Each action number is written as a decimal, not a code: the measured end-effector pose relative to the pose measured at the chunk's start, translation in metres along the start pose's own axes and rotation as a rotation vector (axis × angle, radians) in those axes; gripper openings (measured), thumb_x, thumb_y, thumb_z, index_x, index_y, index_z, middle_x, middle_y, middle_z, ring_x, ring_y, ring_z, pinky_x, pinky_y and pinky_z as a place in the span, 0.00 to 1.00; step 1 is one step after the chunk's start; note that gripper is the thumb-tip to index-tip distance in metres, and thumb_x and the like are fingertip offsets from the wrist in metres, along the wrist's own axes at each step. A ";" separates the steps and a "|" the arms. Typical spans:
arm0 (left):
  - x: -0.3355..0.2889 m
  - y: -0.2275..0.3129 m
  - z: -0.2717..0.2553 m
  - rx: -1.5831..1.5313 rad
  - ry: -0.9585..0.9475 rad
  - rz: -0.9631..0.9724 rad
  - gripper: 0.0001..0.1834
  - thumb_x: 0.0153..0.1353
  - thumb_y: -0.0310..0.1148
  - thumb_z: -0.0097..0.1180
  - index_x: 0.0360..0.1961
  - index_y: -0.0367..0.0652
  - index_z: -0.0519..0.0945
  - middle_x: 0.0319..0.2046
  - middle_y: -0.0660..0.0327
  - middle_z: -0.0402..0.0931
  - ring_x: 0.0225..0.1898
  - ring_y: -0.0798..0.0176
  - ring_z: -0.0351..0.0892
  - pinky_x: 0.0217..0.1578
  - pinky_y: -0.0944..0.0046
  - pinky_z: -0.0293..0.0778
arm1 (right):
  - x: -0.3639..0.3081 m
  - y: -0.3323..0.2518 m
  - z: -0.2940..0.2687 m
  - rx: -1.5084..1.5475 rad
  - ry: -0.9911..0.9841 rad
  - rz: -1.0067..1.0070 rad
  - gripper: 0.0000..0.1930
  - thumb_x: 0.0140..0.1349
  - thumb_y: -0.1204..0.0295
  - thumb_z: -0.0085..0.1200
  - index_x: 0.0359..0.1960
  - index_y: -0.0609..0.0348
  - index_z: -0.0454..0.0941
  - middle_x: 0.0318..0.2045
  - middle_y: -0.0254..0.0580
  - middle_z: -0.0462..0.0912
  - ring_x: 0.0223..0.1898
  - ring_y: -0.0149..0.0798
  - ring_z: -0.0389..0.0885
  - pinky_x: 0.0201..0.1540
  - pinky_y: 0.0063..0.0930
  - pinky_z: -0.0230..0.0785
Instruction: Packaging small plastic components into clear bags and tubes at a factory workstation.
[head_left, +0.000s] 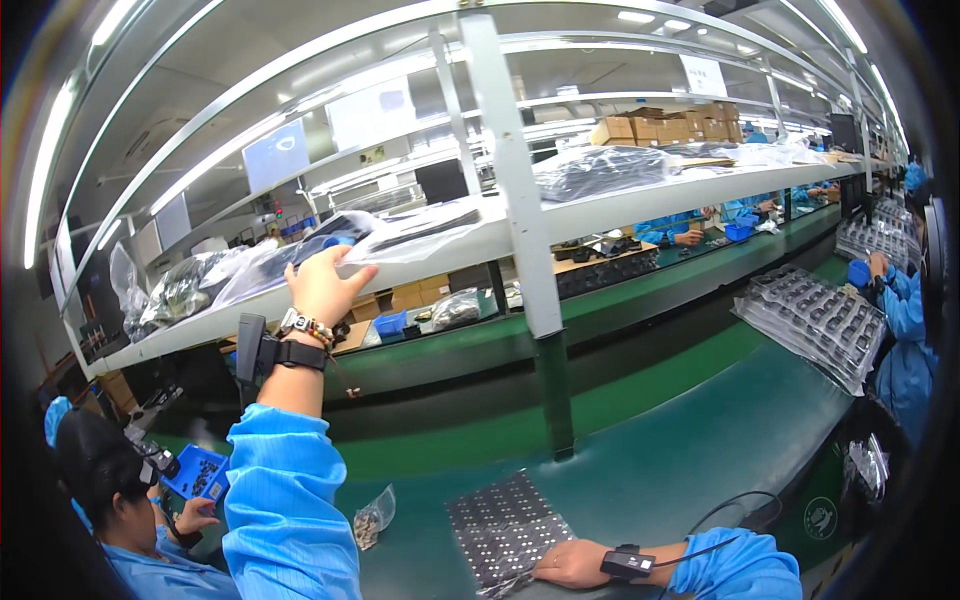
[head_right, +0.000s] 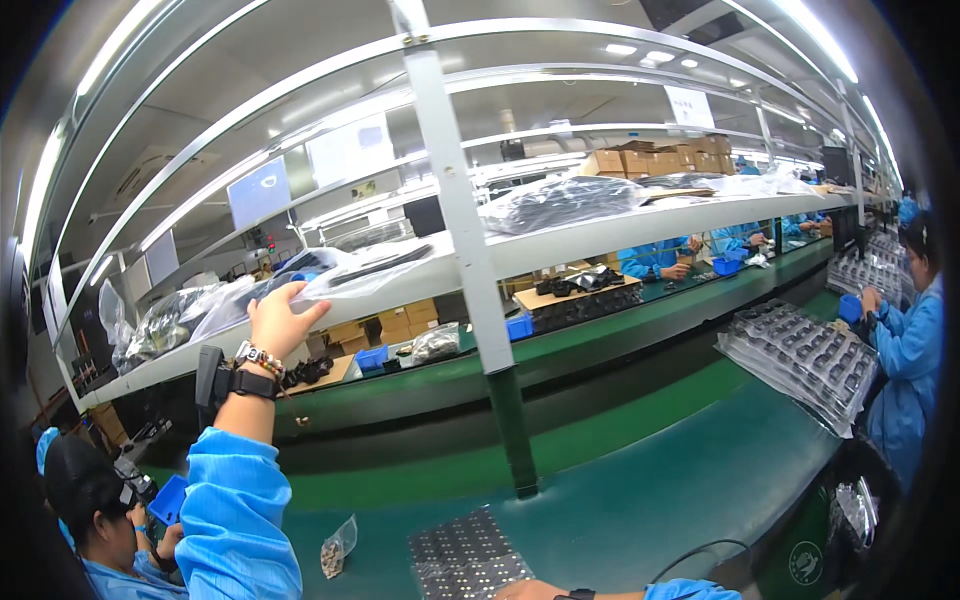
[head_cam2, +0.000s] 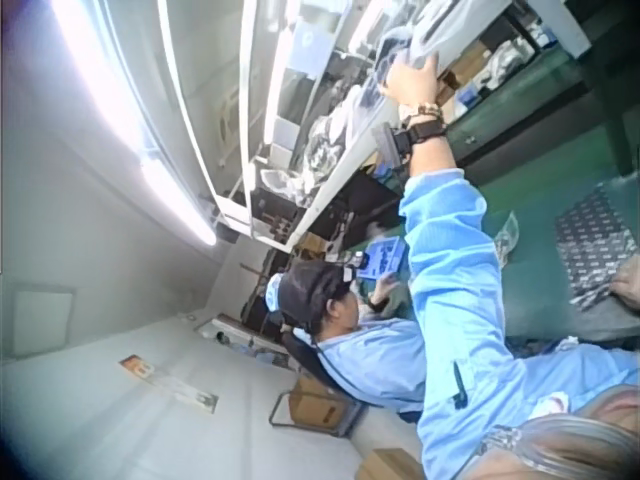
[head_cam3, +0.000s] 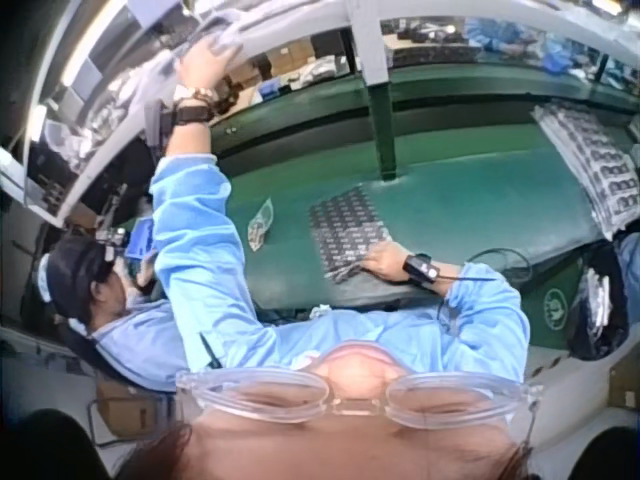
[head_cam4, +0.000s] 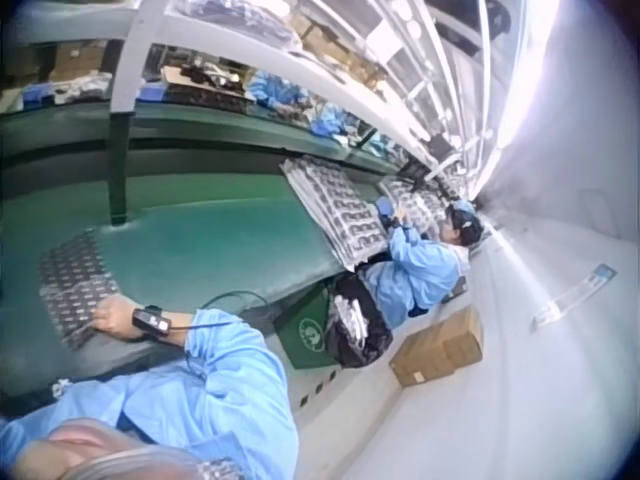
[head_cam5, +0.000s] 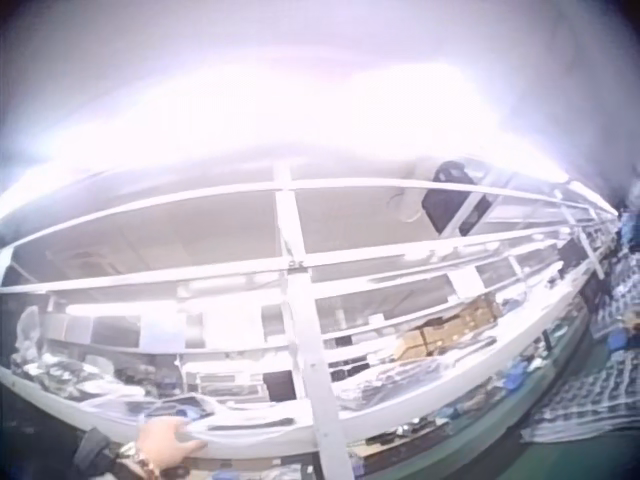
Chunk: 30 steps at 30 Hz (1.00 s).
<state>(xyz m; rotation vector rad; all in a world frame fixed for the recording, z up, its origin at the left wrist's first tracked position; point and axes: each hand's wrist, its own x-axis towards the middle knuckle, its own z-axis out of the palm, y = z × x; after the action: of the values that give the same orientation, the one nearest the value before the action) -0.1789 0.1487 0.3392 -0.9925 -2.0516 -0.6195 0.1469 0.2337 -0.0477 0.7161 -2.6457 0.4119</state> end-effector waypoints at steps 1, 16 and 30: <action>0.010 -0.008 0.004 -0.052 -0.026 -0.001 0.32 0.48 0.54 0.63 0.49 0.43 0.77 0.45 0.51 0.78 0.50 0.50 0.75 0.54 0.57 0.65 | 0.001 0.001 0.001 0.033 0.034 -0.016 0.13 0.58 0.71 0.47 0.44 0.58 0.75 0.41 0.42 0.80 0.41 0.43 0.79 0.41 0.34 0.74; 0.086 0.035 0.044 -0.373 -0.354 0.146 0.15 0.53 0.36 0.62 0.40 0.41 0.82 0.32 0.54 0.81 0.35 0.65 0.79 0.40 0.66 0.72 | -0.002 -0.004 -0.009 0.252 0.350 0.121 0.07 0.52 0.72 0.56 0.34 0.58 0.79 0.30 0.42 0.80 0.33 0.45 0.78 0.36 0.35 0.71; 0.128 -0.005 0.067 -0.509 0.052 0.076 0.15 0.52 0.23 0.52 0.43 0.36 0.79 0.39 0.57 0.80 0.40 0.65 0.78 0.46 0.67 0.71 | -0.002 0.001 -0.004 0.332 0.163 0.258 0.12 0.57 0.72 0.50 0.42 0.59 0.75 0.40 0.42 0.80 0.40 0.44 0.79 0.39 0.35 0.73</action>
<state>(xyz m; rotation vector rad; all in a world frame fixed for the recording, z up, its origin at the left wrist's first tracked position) -0.2636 0.2482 0.4010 -1.3153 -1.8362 -1.1477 0.1490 0.2366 -0.0449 0.4089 -2.5459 0.9561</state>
